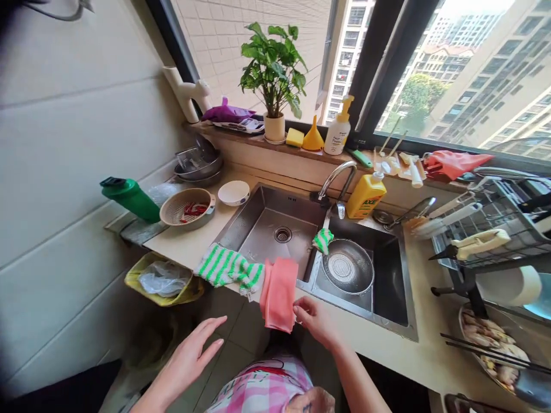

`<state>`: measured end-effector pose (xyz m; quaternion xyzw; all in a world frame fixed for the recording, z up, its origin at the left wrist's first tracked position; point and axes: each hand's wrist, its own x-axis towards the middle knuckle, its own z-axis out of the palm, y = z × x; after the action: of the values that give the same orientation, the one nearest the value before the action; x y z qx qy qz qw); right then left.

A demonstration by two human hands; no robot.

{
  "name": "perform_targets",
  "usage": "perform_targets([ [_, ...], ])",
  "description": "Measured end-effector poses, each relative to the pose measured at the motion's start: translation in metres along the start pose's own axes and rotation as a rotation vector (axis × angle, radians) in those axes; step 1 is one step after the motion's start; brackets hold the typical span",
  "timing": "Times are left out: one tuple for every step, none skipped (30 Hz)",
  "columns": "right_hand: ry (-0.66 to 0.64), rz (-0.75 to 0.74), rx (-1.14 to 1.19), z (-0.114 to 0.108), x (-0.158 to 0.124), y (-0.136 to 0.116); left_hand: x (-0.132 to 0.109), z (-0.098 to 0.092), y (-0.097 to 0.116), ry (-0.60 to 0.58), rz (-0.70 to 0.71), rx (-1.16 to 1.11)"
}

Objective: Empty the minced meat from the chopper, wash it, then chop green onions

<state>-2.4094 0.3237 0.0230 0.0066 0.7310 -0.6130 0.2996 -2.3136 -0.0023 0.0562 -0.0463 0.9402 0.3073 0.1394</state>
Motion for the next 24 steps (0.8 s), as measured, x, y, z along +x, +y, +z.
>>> perform_targets([
  [-0.054, -0.004, 0.046, 0.005, 0.006, -0.006, -0.005, 0.001, -0.005, -0.013, -0.021, -0.049],
  [-0.065, -0.021, 0.036, 0.012, 0.012, -0.010, -0.012, 0.004, -0.012, -0.019, -0.063, -0.065],
  [-0.036, -0.061, -0.030, 0.022, 0.019, -0.012, -0.021, 0.006, -0.021, 0.001, -0.128, -0.041],
  [0.022, -0.123, -0.135, 0.034, 0.026, -0.013, -0.033, 0.009, -0.032, 0.053, -0.203, 0.011],
  [0.080, -0.198, -0.248, 0.048, 0.032, -0.013, -0.048, 0.012, -0.042, 0.124, -0.272, 0.069],
  [0.110, -0.275, -0.346, 0.063, 0.037, -0.012, -0.065, 0.014, -0.052, 0.204, -0.328, 0.105],
  [0.091, -0.348, -0.420, 0.080, 0.042, -0.012, -0.086, 0.016, -0.061, 0.276, -0.363, 0.104],
  [0.029, -0.408, -0.477, 0.098, 0.045, -0.014, -0.109, 0.017, -0.069, 0.334, -0.381, 0.060],
  [-0.055, -0.456, -0.524, 0.118, 0.048, -0.017, -0.134, 0.018, -0.076, 0.375, -0.393, -0.007],
  [-0.144, -0.500, -0.567, 0.141, 0.049, -0.021, -0.161, 0.019, -0.084, 0.409, -0.416, -0.067],
  [-0.231, -0.541, -0.604, 0.165, 0.049, -0.027, -0.190, 0.022, -0.091, 0.440, -0.463, -0.105],
  [-0.311, -0.581, -0.632, 0.193, 0.046, -0.032, -0.221, 0.026, -0.099, 0.466, -0.535, -0.120],
  [-0.384, -0.615, -0.649, 0.222, 0.041, -0.036, -0.254, 0.034, -0.107, 0.484, -0.622, -0.125],
  [-0.448, -0.643, -0.657, 0.253, 0.034, -0.040, -0.289, 0.045, -0.116, 0.499, -0.720, -0.131],
  [-0.507, -0.668, -0.660, 0.284, 0.024, -0.041, -0.326, 0.058, -0.126, 0.508, -0.818, -0.146],
  [-0.561, -0.690, -0.663, 0.317, 0.012, -0.040, -0.364, 0.074, -0.135, 0.513, -0.910, -0.174],
  [-0.618, -0.709, -0.668, 0.350, -0.002, -0.037, -0.404, 0.090, -0.144, 0.516, -0.994, -0.209],
  [-0.676, -0.725, -0.675, 0.383, -0.018, -0.032, -0.443, 0.107, -0.151, 0.521, -1.075, -0.243],
  [-0.736, -0.741, -0.684, 0.416, -0.035, -0.025, -0.482, 0.123, -0.156, 0.525, -1.154, -0.271],
  [-0.802, -0.755, -0.694, 0.449, -0.052, -0.018, -0.520, 0.136, -0.159, 0.535, -1.237, -0.293],
  [-0.870, -0.771, -0.704, 0.482, -0.071, -0.010, -0.555, 0.147, -0.161, 0.554, -1.318, -0.310],
  [-0.940, -0.786, -0.715, 0.515, -0.090, -0.002, -0.586, 0.153, -0.160, 0.588, -1.389, -0.328],
  [-1.011, -0.800, -0.725, 0.547, -0.109, 0.006, -0.614, 0.155, -0.160, 0.639, -1.439, -0.349],
  [-1.081, -0.811, -0.734, 0.577, -0.127, 0.013, -0.637, 0.153, -0.160, 0.706, -1.467, -0.377],
])
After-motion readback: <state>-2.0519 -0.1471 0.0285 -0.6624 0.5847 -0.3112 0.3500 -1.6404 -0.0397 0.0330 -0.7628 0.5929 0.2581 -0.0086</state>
